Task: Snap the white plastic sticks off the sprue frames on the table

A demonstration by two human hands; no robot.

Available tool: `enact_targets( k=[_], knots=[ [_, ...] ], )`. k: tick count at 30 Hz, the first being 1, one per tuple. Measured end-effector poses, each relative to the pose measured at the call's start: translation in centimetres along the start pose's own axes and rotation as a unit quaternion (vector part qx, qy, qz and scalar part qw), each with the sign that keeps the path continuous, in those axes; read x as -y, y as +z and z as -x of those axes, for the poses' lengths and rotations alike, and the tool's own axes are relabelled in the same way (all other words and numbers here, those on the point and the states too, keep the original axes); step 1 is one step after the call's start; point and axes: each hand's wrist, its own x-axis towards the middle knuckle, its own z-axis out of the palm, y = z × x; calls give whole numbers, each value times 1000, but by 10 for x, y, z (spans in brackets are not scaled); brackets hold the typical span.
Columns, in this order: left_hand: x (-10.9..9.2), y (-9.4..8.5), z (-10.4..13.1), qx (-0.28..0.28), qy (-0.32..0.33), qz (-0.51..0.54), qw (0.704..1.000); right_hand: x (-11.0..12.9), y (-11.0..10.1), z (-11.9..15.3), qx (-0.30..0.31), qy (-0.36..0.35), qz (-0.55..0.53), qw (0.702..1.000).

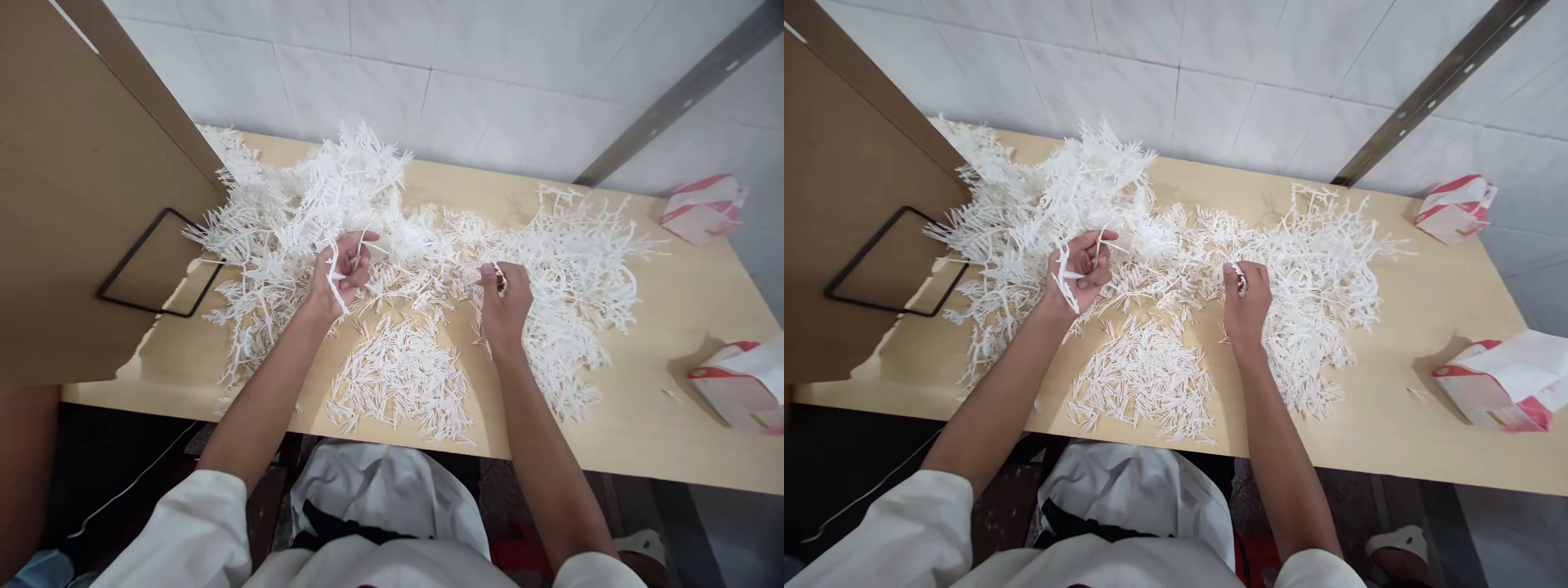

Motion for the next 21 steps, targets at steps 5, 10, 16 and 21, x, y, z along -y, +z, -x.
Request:
enact_targets(
  k=[5, 10, 16, 21],
  knots=[
    [3, 4, 1, 25, -43, 32, 998, 14, -1, 3, 82, 75, -174, 979],
    [12, 13, 5, -26, -78, -75, 994, 22, -1, 6, 50, 75, -230, 969],
    [24, 18, 13, -72, 38, -441, 894, 14, -2, 2, 17, 5, -247, 969],
    [23, 19, 17, -53, 30, -534, 843, 22, -2, 12, 7, -77, -116, 990]
  ],
)
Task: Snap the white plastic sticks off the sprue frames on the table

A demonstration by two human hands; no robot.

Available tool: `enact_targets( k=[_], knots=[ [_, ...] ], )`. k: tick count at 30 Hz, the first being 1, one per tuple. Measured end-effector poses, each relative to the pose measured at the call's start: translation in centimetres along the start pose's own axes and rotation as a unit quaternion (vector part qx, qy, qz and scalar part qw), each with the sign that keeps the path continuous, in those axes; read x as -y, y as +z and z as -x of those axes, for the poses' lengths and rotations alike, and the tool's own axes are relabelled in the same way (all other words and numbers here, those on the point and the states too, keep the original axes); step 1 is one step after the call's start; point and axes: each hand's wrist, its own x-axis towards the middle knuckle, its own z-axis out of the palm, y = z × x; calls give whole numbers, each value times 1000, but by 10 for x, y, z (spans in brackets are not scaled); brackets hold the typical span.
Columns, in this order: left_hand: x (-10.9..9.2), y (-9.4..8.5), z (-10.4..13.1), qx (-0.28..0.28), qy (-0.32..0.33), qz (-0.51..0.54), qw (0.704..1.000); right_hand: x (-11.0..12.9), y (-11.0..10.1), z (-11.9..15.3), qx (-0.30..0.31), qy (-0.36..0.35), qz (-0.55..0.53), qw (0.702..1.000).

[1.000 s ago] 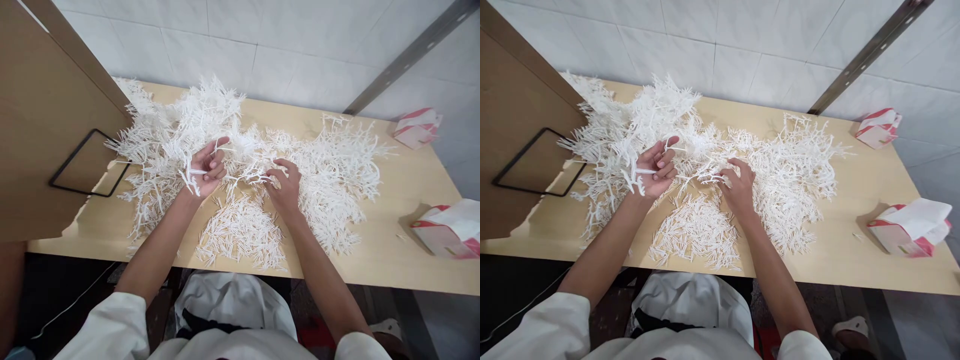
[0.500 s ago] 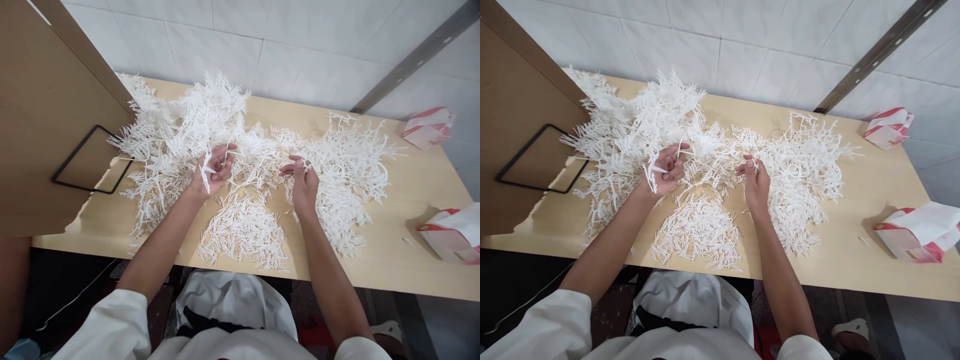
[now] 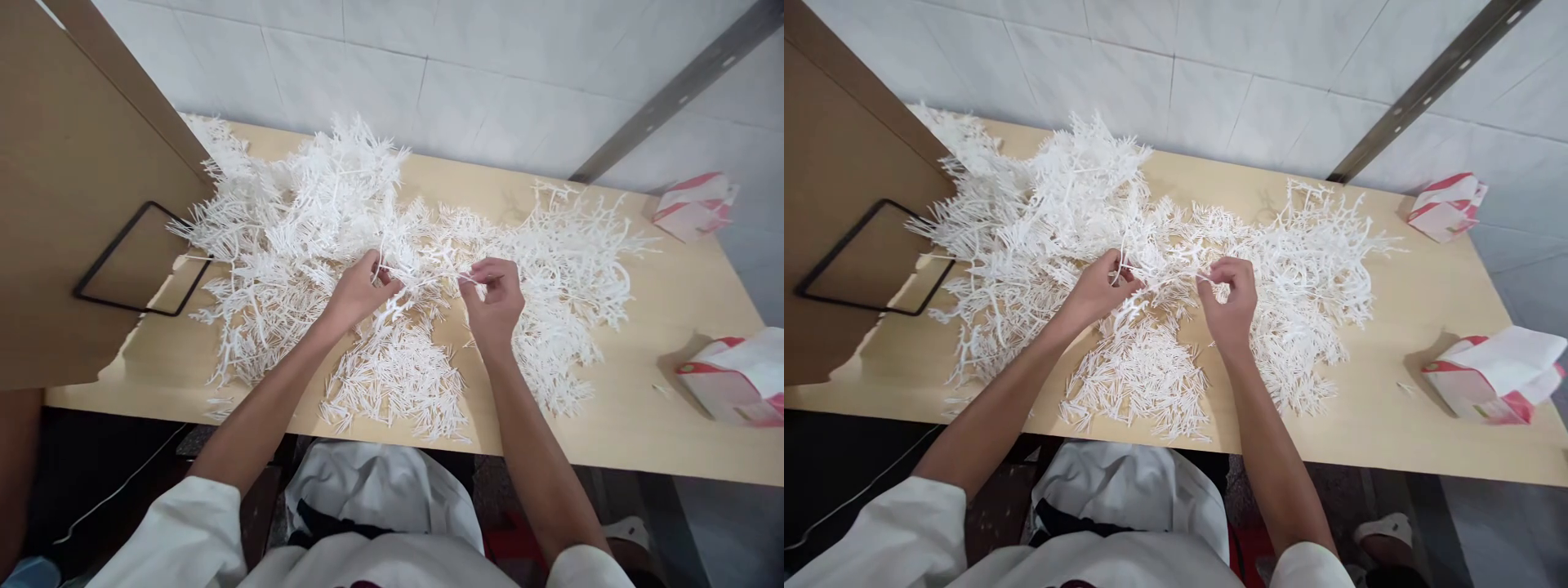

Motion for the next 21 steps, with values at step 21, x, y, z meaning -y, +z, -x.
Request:
enact_targets(
  k=[21],
  knots=[
    [-3, -11, -10, 149, -143, 479, 853, 2, 26, 21, 329, -123, 218, 911]
  ],
)
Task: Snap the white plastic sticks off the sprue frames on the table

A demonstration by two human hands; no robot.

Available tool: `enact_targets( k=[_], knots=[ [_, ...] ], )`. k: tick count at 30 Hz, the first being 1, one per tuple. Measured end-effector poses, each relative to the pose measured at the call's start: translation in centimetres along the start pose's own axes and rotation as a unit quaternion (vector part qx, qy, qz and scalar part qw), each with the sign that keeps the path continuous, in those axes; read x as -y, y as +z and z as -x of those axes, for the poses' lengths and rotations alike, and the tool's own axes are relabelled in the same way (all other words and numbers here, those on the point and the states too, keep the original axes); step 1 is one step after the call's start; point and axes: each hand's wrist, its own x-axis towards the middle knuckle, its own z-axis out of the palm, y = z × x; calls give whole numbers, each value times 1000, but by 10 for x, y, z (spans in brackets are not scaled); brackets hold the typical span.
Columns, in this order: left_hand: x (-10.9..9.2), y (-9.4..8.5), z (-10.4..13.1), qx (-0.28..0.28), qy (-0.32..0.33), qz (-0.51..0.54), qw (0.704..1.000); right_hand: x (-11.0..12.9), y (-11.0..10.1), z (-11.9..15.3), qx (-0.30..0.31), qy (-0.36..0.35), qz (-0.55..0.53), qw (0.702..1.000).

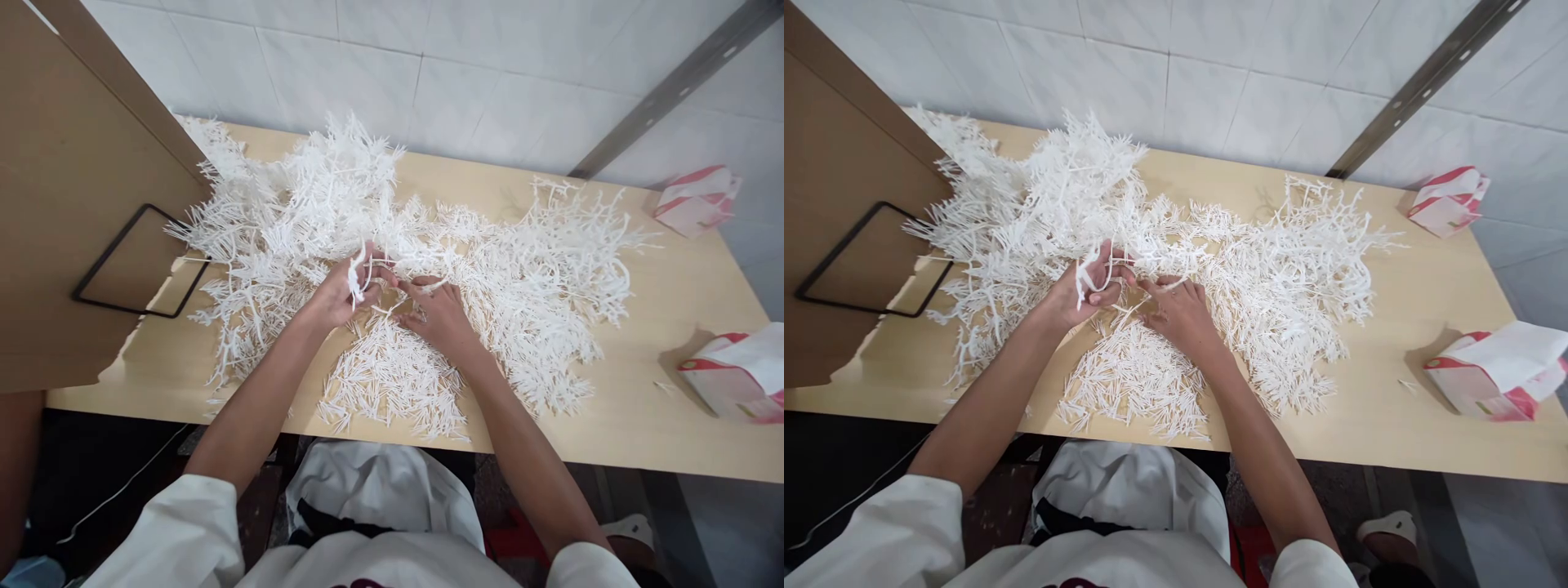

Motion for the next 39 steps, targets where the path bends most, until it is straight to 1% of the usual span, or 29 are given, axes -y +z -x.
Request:
enact_targets(
  k=[2, 3, 6, 8, 10, 12, 13, 15, 16, 17, 18, 19, 20, 21, 22, 23, 24, 25, 26, 28, 31, 34, 35, 36, 38, 39],
  knots=[
    [-2, 2, 0, 5, 33, 39, 999, 3, -1, -1, 0, 3, 7, 1000],
    [-3, 3, 0, 0, 56, 56, 997, 4, -2, -1, -15, 3, -1, 1000],
    [-5, 6, 0, -15, 124, 94, 988, 6, -9, 0, -106, 27, -69, 992],
    [-4, 6, -1, -19, 161, 102, 981, 6, -14, 2, -173, 63, -154, 971],
    [-2, 4, -2, -30, 188, 88, 978, 5, -19, 3, -221, 92, -256, 936],
    [2, 1, -5, -44, 207, 47, 976, 4, -22, 3, -231, 109, -325, 911],
    [4, 0, -7, -52, 216, 16, 975, 4, -22, 2, -220, 113, -338, 908],
    [11, -2, -9, -83, 236, -67, 966, 5, -23, 1, -181, 121, -346, 913],
    [14, -2, -10, -105, 249, -123, 955, 6, -23, 0, -161, 128, -349, 914],
    [17, -2, -10, -130, 261, -189, 938, 7, -22, 0, -145, 136, -356, 913],
    [20, -1, -10, -145, 271, -267, 913, 9, -22, -1, -135, 145, -365, 910],
    [23, 0, -8, -138, 275, -349, 885, 10, -21, -1, -132, 153, -377, 904],
    [25, 2, -7, -112, 273, -427, 855, 11, -21, -1, -133, 159, -390, 897],
    [26, 4, -5, -74, 267, -491, 826, 12, -21, -1, -136, 163, -401, 891],
    [28, 7, -3, -45, 266, -533, 802, 12, -20, -1, -140, 166, -411, 885],
    [28, 9, -1, -26, 268, -553, 788, 11, -19, -1, -144, 170, -418, 880],
    [29, 11, 0, -20, 277, -554, 785, 9, -18, -1, -146, 176, -422, 877],
    [29, 13, 1, -20, 287, -538, 792, 8, -18, -1, -145, 181, -421, 877],
    [28, 14, 2, -19, 294, -513, 806, 6, -17, -1, -143, 186, -418, 878],
    [27, 17, 3, -17, 289, -451, 844, 4, -16, -1, -124, 189, -410, 884],
    [26, 20, 4, -3, 228, -374, 899, 4, -15, -1, -82, 160, -399, 899],
    [28, 22, 5, 6, 191, -320, 928, 6, -12, -1, -72, 118, -350, 927],
    [28, 22, 4, -7, 193, -297, 935, 6, -11, 0, -76, 106, -320, 939],
    [28, 21, 4, -31, 203, -265, 942, 5, -9, 0, -76, 97, -287, 950],
    [25, 18, 3, -74, 230, -176, 954, 3, -6, 0, -57, 84, -225, 969],
    [22, 17, 2, -84, 245, -128, 957, 2, -5, 0, -42, 80, -198, 976]
  ],
)
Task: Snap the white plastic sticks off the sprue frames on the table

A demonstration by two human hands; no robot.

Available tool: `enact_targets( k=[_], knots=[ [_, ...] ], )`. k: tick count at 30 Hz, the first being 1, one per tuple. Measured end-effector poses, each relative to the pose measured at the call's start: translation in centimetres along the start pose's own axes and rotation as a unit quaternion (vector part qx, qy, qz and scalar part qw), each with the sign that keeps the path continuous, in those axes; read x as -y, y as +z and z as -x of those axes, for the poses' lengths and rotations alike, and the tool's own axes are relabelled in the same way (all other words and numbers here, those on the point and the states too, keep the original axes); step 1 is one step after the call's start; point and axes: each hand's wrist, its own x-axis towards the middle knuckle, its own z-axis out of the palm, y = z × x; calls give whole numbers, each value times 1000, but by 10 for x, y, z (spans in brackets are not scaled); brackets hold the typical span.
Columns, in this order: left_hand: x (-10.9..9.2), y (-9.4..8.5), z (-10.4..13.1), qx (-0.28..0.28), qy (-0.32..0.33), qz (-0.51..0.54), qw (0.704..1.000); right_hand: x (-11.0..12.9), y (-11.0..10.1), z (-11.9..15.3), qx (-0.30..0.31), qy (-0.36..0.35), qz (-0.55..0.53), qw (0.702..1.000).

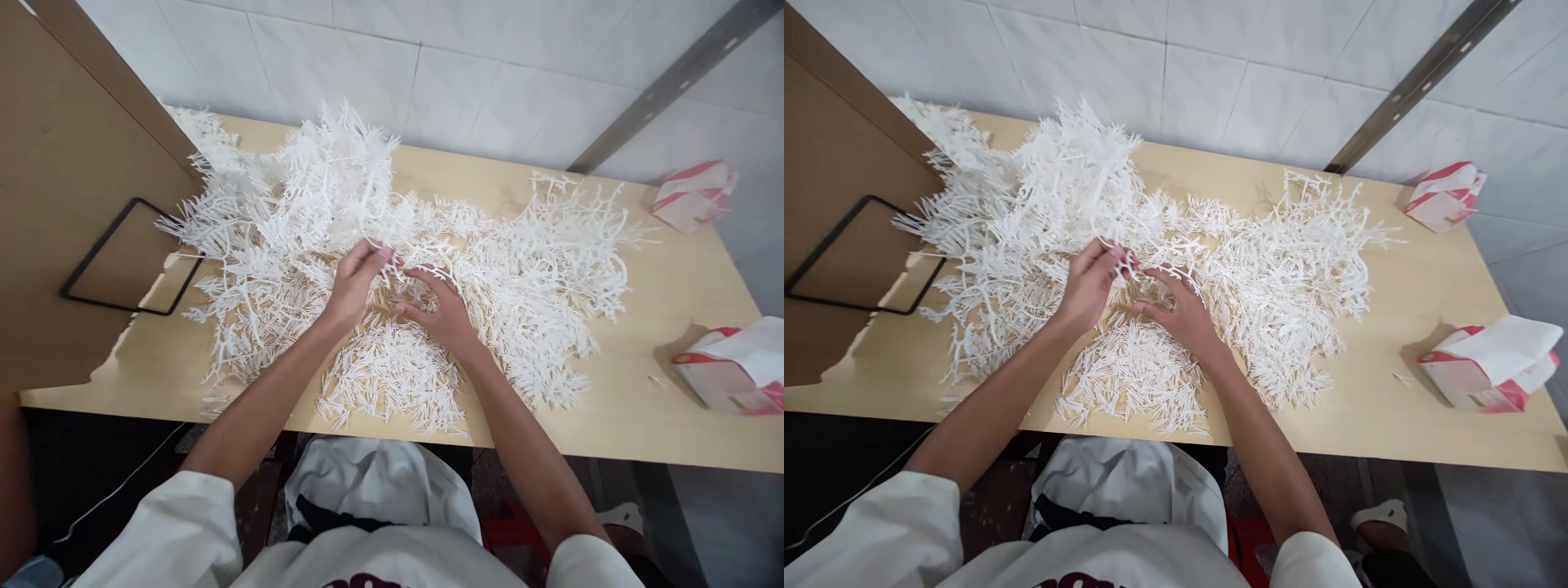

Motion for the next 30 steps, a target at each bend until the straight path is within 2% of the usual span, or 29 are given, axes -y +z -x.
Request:
enact_targets(
  k=[3, 5, 8, 10, 12, 14, 16, 17, 19, 23, 25, 28, 30],
  knots=[
    [-5, -5, -5, -7, 17, 94, 995, -4, 2, -2, 14, -3, 81, 997],
    [-7, -6, -7, 2, 23, 96, 995, -6, 3, -3, 0, 7, 108, 994],
    [-5, -6, -7, 53, 52, 10, 997, -11, 3, -3, -38, 26, 97, 994],
    [-2, -7, -7, 107, 87, -107, 985, -15, 1, -2, -96, 6, 81, 992],
    [1, -11, -7, 162, 124, -272, 941, -16, -1, 0, -161, -39, 61, 984],
    [6, -17, -8, 208, 152, -434, 863, -14, -4, 2, -196, -81, 20, 977],
    [11, -21, -11, 221, 173, -529, 801, -10, -7, 2, -209, -104, -40, 972],
    [14, -23, -12, 212, 180, -551, 787, -7, -7, 2, -215, -109, -72, 968],
    [18, -26, -16, 175, 200, -561, 784, -4, -6, 2, -239, -100, -126, 958],
    [17, -28, -21, 100, 261, -519, 808, -7, -1, 2, -332, -40, -159, 929],
    [14, -29, -21, 73, 276, -505, 814, -9, 2, 2, -357, -31, -181, 916],
    [11, -31, -22, 52, 269, -507, 817, -9, 1, 3, -339, -34, -230, 912],
    [14, -32, -23, 42, 258, -520, 813, -8, -4, 2, -296, -15, -237, 925]
  ],
)
